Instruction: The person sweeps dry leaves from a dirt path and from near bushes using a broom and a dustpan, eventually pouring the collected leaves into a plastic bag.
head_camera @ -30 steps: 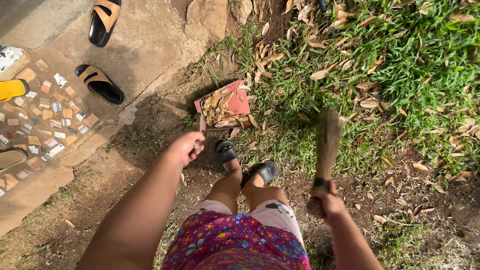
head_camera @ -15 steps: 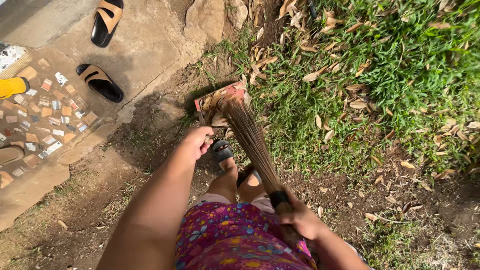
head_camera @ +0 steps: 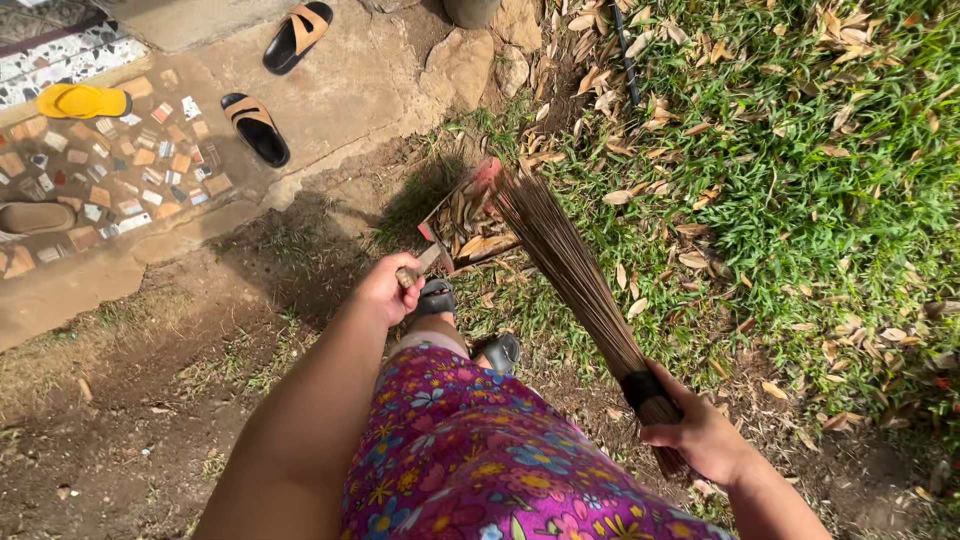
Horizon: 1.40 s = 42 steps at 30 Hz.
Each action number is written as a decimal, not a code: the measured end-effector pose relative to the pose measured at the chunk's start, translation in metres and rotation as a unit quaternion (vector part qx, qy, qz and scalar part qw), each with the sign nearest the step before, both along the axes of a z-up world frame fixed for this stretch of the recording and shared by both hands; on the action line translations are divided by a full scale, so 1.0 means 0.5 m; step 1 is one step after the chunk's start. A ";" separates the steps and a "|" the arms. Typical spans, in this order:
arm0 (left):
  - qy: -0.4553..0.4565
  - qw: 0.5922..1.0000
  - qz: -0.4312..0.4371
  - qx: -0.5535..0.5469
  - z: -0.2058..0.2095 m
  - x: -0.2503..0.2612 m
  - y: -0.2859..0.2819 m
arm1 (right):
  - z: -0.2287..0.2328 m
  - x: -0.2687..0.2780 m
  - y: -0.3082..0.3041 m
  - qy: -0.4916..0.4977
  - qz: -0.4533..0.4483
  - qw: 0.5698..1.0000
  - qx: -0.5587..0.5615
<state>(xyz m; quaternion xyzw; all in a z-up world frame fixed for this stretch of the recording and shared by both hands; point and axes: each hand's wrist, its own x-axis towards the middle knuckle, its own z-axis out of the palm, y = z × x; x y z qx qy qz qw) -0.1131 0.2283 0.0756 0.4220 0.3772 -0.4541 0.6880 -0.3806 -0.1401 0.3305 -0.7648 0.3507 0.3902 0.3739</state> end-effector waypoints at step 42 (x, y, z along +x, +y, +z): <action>0.089 0.981 -0.054 0.163 -0.268 -0.003 0.537 | -0.626 0.077 0.633 0.060 -0.475 0.856 0.195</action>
